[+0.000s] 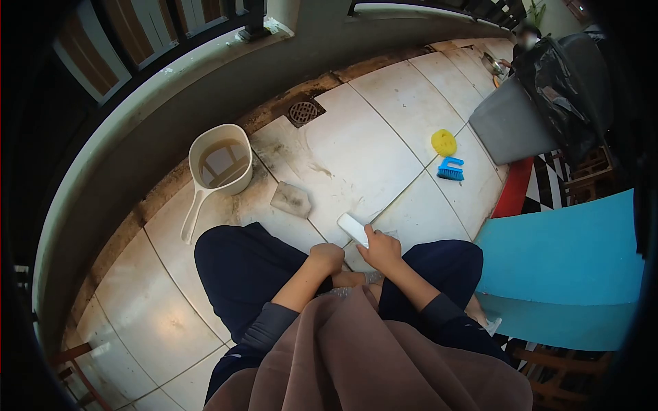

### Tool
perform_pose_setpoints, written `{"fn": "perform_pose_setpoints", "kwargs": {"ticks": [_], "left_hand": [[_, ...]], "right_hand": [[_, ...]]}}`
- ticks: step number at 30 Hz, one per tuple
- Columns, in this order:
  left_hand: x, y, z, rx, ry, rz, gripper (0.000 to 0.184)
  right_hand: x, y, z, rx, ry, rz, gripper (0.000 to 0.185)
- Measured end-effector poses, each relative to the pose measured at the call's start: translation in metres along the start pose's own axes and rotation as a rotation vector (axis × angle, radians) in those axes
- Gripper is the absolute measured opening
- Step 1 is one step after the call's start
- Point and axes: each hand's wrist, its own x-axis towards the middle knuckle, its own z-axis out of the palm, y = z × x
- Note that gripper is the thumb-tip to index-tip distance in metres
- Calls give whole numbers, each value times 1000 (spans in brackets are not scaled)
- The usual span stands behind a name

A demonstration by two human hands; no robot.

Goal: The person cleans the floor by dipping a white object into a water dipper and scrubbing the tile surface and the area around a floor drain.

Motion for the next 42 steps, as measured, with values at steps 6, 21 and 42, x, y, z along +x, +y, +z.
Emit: {"fn": "perform_pose_setpoints", "kwargs": {"ticks": [6, 21, 42], "left_hand": [[-3, -3, 6, -18, 27, 4, 29], [-5, 0, -2, -7, 13, 7, 24], [1, -3, 0, -7, 49, 13, 29]], "right_hand": [[30, 26, -7, -23, 54, 151, 45], [31, -4, -23, -70, -104, -6, 44], [57, -6, -27, -81, -78, -34, 43]]}}
